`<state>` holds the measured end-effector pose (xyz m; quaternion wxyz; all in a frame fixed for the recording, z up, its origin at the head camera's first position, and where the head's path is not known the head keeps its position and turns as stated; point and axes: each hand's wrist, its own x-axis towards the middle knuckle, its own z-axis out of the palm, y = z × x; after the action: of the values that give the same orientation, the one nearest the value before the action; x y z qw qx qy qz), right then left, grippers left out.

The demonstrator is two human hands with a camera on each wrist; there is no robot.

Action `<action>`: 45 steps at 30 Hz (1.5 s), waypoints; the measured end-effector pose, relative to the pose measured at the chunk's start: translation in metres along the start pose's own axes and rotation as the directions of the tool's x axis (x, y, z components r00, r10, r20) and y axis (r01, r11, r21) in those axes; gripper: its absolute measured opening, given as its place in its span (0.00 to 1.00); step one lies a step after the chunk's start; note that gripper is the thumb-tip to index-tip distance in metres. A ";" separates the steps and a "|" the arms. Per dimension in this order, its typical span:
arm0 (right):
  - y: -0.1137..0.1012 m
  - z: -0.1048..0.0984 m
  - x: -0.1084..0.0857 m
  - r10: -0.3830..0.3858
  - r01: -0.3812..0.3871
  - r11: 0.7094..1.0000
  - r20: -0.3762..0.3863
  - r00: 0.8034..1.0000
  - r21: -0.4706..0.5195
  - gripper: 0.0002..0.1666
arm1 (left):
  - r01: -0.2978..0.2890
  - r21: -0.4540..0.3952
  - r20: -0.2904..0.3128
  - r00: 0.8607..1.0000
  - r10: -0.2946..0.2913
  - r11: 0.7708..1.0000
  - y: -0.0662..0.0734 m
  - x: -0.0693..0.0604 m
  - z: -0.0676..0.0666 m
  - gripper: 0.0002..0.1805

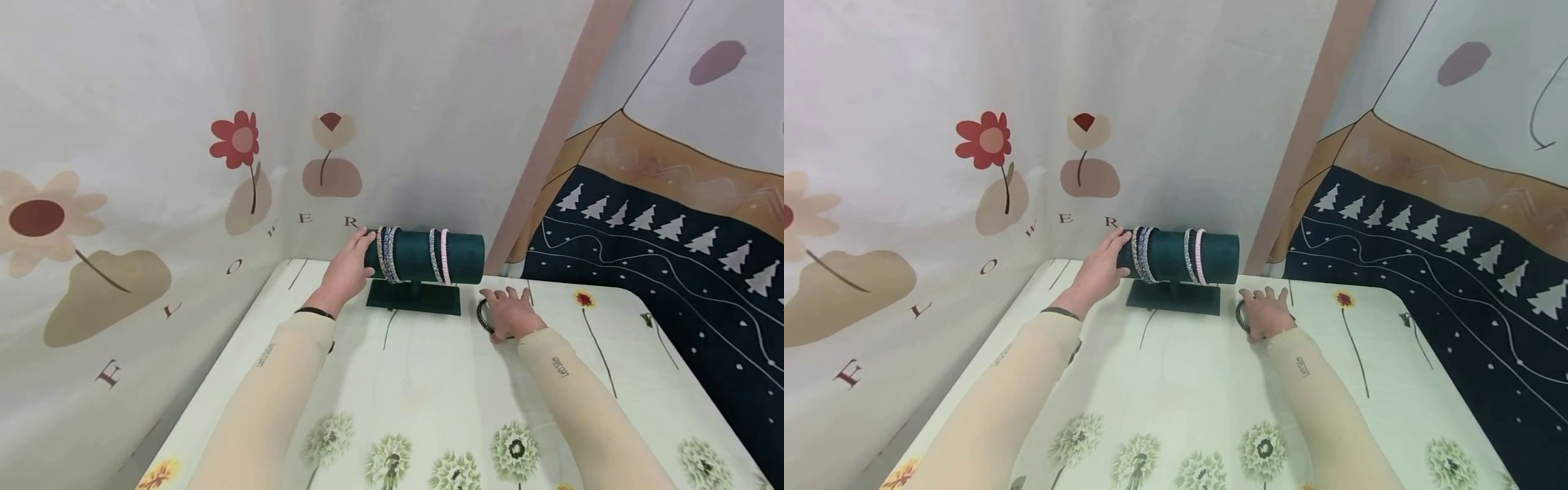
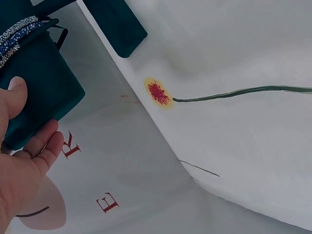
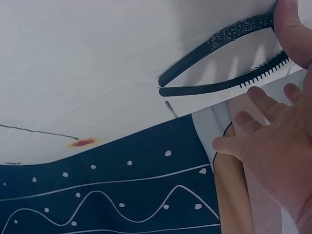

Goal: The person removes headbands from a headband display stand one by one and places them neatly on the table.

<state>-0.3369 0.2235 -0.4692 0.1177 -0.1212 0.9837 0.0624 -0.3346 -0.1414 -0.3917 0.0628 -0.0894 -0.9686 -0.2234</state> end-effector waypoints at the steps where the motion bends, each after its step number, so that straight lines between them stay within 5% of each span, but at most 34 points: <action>1: 0.000 0.000 0.000 0.001 -0.001 1.000 0.001 1.000 0.000 0.70 | -0.001 0.005 0.000 1.000 0.001 1.000 0.000 0.000 0.000 0.46; 21: -0.003 -0.001 -0.003 -0.026 0.026 0.999 -0.005 1.000 0.046 0.65 | 0.000 -0.001 -0.014 1.000 0.000 1.000 0.000 -0.002 -0.003 0.46; 31: -0.024 0.005 -0.020 -0.130 0.134 0.991 -0.129 0.983 0.021 0.47 | 0.014 -0.004 0.005 1.000 -0.014 1.000 -0.006 -0.004 -0.001 0.46; 35: -0.019 -0.001 -0.027 -0.165 0.184 0.979 -0.179 0.970 0.093 0.38 | -0.006 -0.012 -0.007 1.000 0.006 1.000 -0.005 -0.003 0.000 0.46; 40: 0.005 -0.018 -0.037 -0.101 0.175 0.921 -0.221 0.970 0.347 0.37 | -0.020 -0.012 -0.022 1.000 0.020 1.000 -0.003 -0.001 0.001 0.45; 45: 0.026 -0.043 -0.049 0.056 0.144 0.789 -0.303 0.951 0.598 0.52 | -0.014 -0.012 -0.010 1.000 0.014 1.000 -0.003 0.000 0.001 0.46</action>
<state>-0.3062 0.2529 -0.4131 -0.0012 -0.1076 0.9533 -0.2822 -0.3348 -0.1432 -0.3938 0.0688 -0.0954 -0.9662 -0.2294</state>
